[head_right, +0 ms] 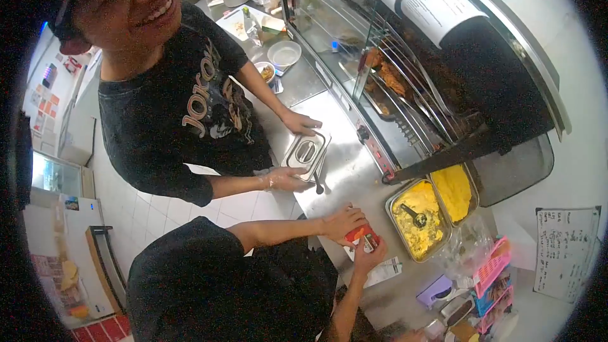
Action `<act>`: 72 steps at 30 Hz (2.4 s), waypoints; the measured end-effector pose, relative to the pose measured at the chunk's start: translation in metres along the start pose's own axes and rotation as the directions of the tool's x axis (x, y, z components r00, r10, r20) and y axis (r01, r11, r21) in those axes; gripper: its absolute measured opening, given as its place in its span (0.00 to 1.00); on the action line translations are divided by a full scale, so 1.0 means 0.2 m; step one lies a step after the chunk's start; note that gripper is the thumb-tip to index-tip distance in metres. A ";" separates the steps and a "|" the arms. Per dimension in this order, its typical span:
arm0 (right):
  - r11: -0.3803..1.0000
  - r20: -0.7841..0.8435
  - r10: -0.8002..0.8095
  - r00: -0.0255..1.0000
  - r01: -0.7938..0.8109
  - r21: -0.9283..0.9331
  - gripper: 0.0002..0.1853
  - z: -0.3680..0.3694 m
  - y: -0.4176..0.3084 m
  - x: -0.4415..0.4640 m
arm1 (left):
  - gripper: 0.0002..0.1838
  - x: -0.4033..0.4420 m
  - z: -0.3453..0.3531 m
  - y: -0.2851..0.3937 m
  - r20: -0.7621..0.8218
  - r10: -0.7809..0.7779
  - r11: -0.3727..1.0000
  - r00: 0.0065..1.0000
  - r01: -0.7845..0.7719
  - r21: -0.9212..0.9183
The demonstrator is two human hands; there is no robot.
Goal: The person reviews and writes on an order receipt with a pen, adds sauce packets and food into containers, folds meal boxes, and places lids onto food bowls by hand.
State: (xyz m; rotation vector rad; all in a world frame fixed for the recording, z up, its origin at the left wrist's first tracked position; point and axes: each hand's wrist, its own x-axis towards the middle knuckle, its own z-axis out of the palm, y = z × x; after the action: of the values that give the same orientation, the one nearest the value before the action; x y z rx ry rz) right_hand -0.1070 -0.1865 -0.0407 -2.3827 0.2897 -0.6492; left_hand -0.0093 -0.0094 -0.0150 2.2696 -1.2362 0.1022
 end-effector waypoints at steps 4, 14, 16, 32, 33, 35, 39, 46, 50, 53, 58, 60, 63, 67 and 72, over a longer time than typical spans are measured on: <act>0.988 0.066 0.113 0.991 -0.119 0.102 0.22 0.02 0.03 -0.01 | 0.40 0.03 0.01 -0.02 -0.010 -0.069 0.984 0.998 0.066 -0.164; 0.969 -0.317 0.245 0.916 -0.241 0.052 0.06 -0.05 -0.10 0.01 | 0.13 0.10 0.14 -0.05 -0.157 -0.220 0.913 0.963 0.146 -0.381; 0.890 -0.231 0.441 0.867 -0.389 0.240 0.07 -0.11 -0.08 -0.01 | 0.12 0.10 0.13 -0.05 -0.078 -0.257 0.872 0.963 0.196 -0.450; 0.606 -0.123 0.793 0.596 -0.793 0.063 0.20 -1.25 1.36 -0.26 | 0.05 0.13 0.13 0.00 -0.099 -0.218 0.904 0.971 0.163 -0.394; 0.576 -0.109 0.815 0.569 -0.777 0.251 0.19 -1.27 1.31 -0.23 | 0.05 0.14 0.13 0.02 -0.089 -0.226 0.901 0.970 0.173 -0.399; 0.434 -0.044 0.858 0.511 -0.678 0.593 0.17 -1.29 1.13 -0.21 | 0.05 0.13 0.11 0.03 -0.052 -0.252 0.892 0.966 0.212 -0.399; 0.531 -0.283 0.778 0.560 -0.347 0.773 0.13 -1.10 1.19 -0.43 | 0.05 0.13 0.13 0.01 -0.059 -0.247 0.888 0.967 0.201 -0.414; 0.656 -0.549 0.690 0.473 -0.728 0.197 0.08 -0.94 1.04 -0.45 | 0.02 0.13 0.14 0.00 -0.086 -0.241 0.911 0.967 0.194 -0.363; 0.669 -0.151 0.671 0.726 -0.505 0.545 0.10 -0.69 0.24 -0.12 | 0.11 0.18 0.10 0.03 -0.024 0.058 0.993 0.998 -0.060 -0.101; 0.276 0.329 0.669 0.666 -0.634 0.723 0.14 -0.28 -0.03 0.05 | 0.16 0.17 0.12 0.03 0.036 0.013 0.982 0.999 -0.006 -0.188; 0.658 0.237 0.653 0.719 -0.694 0.293 0.24 0.06 -0.13 0.19 | 0.18 0.21 0.06 0.06 0.100 -0.093 0.953 0.991 0.118 -0.279; 0.520 0.331 0.720 0.610 -0.790 0.324 0.27 0.11 -0.10 0.18 | 0.16 0.22 0.07 0.03 0.071 -0.031 0.967 0.997 0.049 -0.252; 0.715 0.258 0.640 0.724 -0.684 0.144 0.26 0.01 -0.08 0.12 | 0.11 0.21 0.09 0.02 0.070 -0.016 0.973 0.997 0.031 -0.228; 0.750 0.035 0.640 0.768 -0.614 -0.246 0.22 -0.38 0.14 -0.04 | 0.07 0.23 0.08 0.04 0.100 -0.017 0.985 0.995 0.034 -0.170; 0.578 -0.699 0.447 0.558 -0.776 -0.250 0.24 -1.05 0.85 -0.25 | 0.06 0.29 0.10 0.15 0.057 0.027 0.998 0.998 -0.024 -0.057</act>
State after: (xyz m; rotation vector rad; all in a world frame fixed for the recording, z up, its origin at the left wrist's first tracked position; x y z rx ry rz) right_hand -0.2651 -0.4097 -0.0266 -2.2091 1.7635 -0.9822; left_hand -0.0029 -0.0754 -0.0012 2.2229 -1.2819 0.0112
